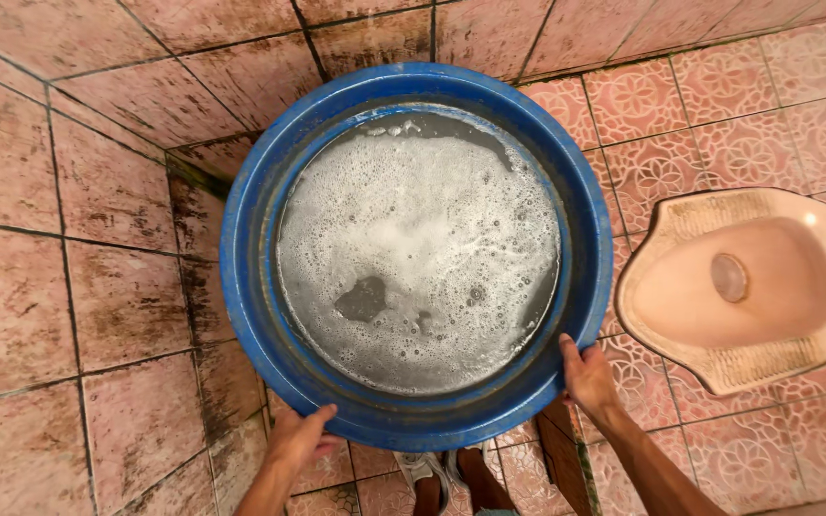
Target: The person hand washes several pieces of clothing in a blue basin filled with soapy water. They scrub and rinse each item, then wring out the water and place the clothes on a tiled ledge. The person also pours soapy water from the basin into a nearby squat toilet.
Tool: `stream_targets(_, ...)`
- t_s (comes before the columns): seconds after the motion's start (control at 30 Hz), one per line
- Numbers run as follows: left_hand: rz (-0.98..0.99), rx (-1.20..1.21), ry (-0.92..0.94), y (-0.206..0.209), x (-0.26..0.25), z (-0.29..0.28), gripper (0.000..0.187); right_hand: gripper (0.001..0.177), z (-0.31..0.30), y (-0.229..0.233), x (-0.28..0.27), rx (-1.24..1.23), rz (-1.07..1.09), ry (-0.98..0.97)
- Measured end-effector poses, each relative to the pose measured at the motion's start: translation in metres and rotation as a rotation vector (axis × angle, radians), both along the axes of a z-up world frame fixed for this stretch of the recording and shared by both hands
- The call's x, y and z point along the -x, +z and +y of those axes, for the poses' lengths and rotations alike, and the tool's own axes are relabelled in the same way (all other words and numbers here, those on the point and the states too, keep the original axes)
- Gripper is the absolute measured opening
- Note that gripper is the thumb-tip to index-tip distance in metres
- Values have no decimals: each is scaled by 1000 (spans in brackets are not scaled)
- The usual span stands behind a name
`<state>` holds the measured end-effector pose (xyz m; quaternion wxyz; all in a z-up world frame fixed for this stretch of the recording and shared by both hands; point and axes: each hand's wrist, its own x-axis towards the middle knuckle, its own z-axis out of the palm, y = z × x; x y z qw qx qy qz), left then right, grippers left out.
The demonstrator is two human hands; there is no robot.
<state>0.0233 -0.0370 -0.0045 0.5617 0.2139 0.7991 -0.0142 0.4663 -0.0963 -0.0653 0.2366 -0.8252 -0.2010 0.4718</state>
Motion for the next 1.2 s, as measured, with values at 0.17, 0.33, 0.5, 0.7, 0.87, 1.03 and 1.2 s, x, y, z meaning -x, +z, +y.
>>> stream_targets(0.17,324,77,-737,40,3,45,47,52,3,5,-40,58,149,71)
stream_targets(0.33,62,-773,-696,118,-74,97,33,38,-2,85,-133,-208,124,-48)
stream_targets(0.5,-372,-1036,-817,242,-206,116,40,35,-60,258,-189,-499,-191,-73)
stream_targets(0.7,-723,-1133,-1060,369,-358,63,43,31,-207,437,-210,-546,-462,-318)
stream_targets(0.87,-1006,-1024,-1139,414,-452,8,45,39,-366,476,-245,-239,-1002,-524)
stream_targets(1.03,-932,-1025,-1267,418,-494,-20,50,58,-497,410,-317,389,-639,-593)
stream_targets(1.2,-827,-1044,-1263,384,-475,-19,44,31,-523,308,-329,-260,14,-1020)
